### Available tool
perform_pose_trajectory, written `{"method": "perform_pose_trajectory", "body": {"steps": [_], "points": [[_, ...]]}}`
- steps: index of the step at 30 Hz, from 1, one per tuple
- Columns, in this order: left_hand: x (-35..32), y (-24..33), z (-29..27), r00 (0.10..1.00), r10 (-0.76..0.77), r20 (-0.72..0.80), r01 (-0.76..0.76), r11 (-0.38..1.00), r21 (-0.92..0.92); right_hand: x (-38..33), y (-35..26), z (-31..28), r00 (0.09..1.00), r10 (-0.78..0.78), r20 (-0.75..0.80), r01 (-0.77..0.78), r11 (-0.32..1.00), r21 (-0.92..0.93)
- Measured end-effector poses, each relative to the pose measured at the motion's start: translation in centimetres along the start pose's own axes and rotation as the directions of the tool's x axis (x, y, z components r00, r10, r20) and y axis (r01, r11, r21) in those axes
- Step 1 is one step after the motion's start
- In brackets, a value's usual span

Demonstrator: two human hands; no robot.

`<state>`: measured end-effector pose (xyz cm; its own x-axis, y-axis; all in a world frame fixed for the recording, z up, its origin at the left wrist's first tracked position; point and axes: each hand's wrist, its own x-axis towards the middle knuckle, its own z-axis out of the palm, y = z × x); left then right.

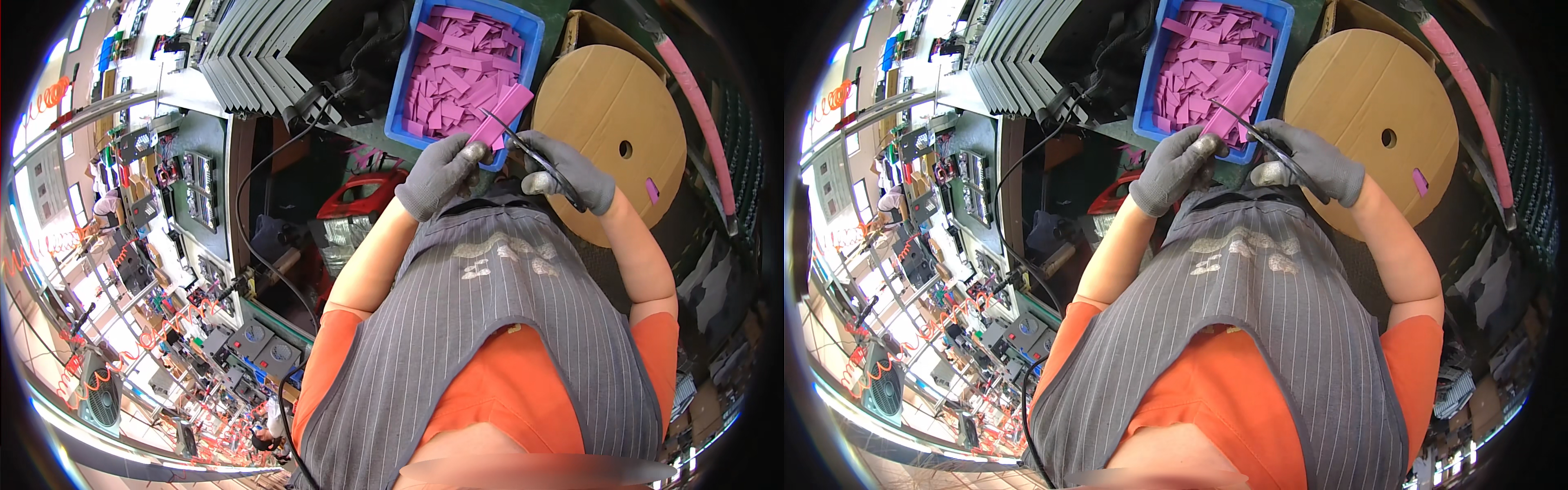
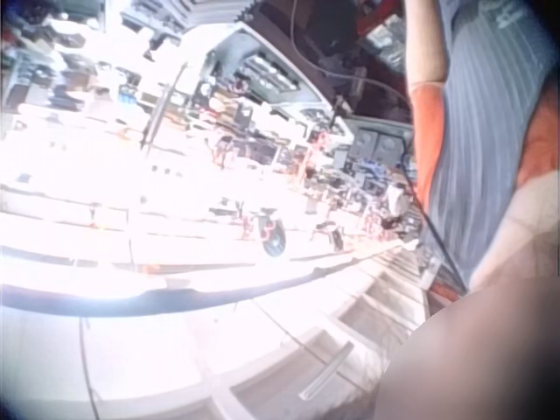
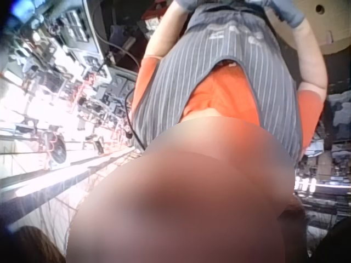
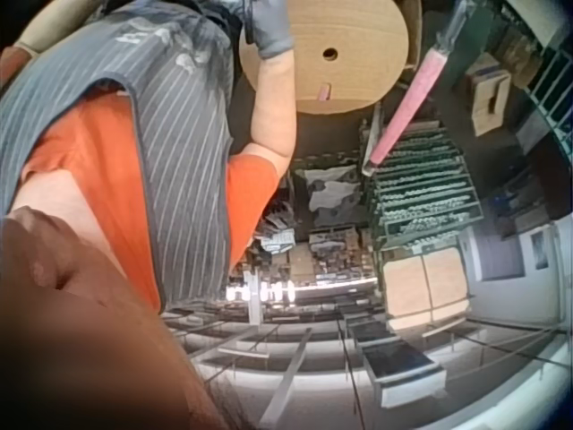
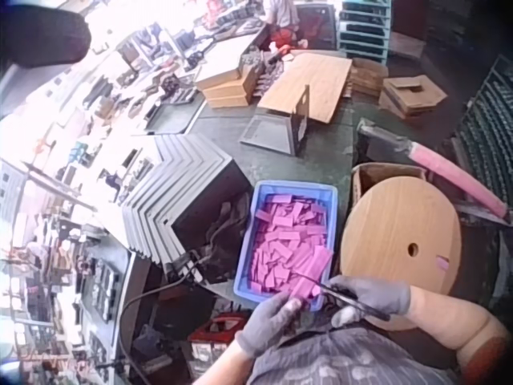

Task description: Assembling small foam or plastic strips into a holder and cutting them to size.

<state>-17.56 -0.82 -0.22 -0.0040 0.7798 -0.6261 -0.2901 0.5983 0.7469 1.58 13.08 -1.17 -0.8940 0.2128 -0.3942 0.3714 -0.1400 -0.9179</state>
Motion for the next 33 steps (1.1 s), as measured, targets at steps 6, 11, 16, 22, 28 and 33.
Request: {"method": "perform_pose_trajectory", "body": {"steps": [6,11,16,22,28,33], "points": [[0.1,-0.1,0.0,1.000,0.009,0.003,-0.009,1.000,0.011,-0.1,0.0,0.2,1.000,0.019,-0.017,-0.018,1.000,0.020],[0.2,-0.1,0.1,1.000,-0.005,-0.005,0.005,1.000,0.014,0.2,0.0,0.3,0.998,0.053,-0.044,-0.049,0.996,0.079],[1.9,-0.6,-0.6,0.999,-0.044,-0.012,0.045,0.997,0.059,1.1,0.6,-0.4,0.964,0.259,-0.052,-0.249,0.956,0.157],[1.9,-1.6,-1.6,0.996,-0.086,-0.001,0.086,0.996,-0.019,1.2,2.2,-1.2,0.902,0.429,-0.053,-0.321,0.747,0.582],[0.3,-1.4,1.0,0.989,-0.018,0.147,0.017,1.000,0.010,0.9,-0.4,1.1,0.967,0.058,-0.249,0.069,0.879,0.472],[0.0,-1.9,1.2,0.968,-0.014,0.252,0.034,0.997,-0.075,1.5,-0.6,0.7,0.975,0.002,-0.222,0.048,0.974,0.220]]}}
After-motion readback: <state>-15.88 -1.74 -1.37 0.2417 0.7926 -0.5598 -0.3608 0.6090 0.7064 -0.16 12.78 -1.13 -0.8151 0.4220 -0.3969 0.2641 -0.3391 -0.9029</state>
